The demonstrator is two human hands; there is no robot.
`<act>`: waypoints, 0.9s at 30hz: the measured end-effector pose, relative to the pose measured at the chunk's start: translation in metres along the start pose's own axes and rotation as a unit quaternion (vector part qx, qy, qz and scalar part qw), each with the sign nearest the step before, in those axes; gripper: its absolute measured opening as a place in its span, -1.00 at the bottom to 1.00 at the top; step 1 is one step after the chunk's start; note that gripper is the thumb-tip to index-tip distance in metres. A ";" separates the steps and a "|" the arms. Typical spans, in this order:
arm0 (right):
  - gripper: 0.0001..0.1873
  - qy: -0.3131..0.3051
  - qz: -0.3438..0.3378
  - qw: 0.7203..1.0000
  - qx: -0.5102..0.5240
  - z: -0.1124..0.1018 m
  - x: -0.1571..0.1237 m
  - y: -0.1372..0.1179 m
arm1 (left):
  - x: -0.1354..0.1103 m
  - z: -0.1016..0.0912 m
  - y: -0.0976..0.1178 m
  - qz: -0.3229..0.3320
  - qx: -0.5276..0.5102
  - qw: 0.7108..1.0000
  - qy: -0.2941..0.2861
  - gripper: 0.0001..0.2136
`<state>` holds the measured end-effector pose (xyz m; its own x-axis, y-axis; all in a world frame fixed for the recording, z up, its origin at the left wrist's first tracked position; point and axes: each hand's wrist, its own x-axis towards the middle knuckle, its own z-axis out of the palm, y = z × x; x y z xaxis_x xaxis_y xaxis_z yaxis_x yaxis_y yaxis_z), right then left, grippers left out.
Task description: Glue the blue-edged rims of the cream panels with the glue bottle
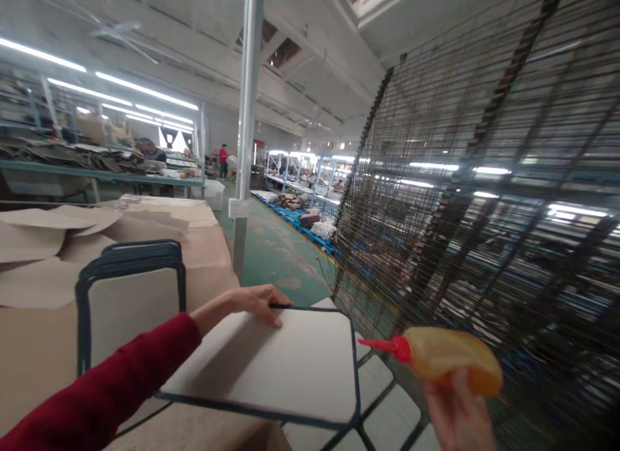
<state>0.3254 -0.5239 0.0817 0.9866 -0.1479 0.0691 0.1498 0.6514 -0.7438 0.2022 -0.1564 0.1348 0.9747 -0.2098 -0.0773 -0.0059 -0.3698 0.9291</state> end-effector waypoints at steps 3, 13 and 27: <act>-0.32 -0.054 -0.065 0.996 -0.033 0.014 0.009 -0.020 | -0.005 0.006 0.013 -0.021 -0.014 0.999 -0.030 -0.65; -0.57 -0.103 -0.075 0.984 -0.122 0.005 0.020 -0.028 | -0.012 0.015 0.022 -0.023 -0.037 0.998 -0.038 -0.62; -0.64 -0.192 -0.105 0.964 -0.151 -0.037 0.041 -0.021 | -0.015 0.018 0.014 -0.002 -0.031 0.994 -0.100 -0.51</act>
<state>0.3601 -0.5712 0.0762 0.8965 0.0702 0.4374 0.3809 0.3819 -0.8421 0.1836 -0.1749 0.1426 0.9105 -0.3867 -0.1462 0.0179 -0.3165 0.9484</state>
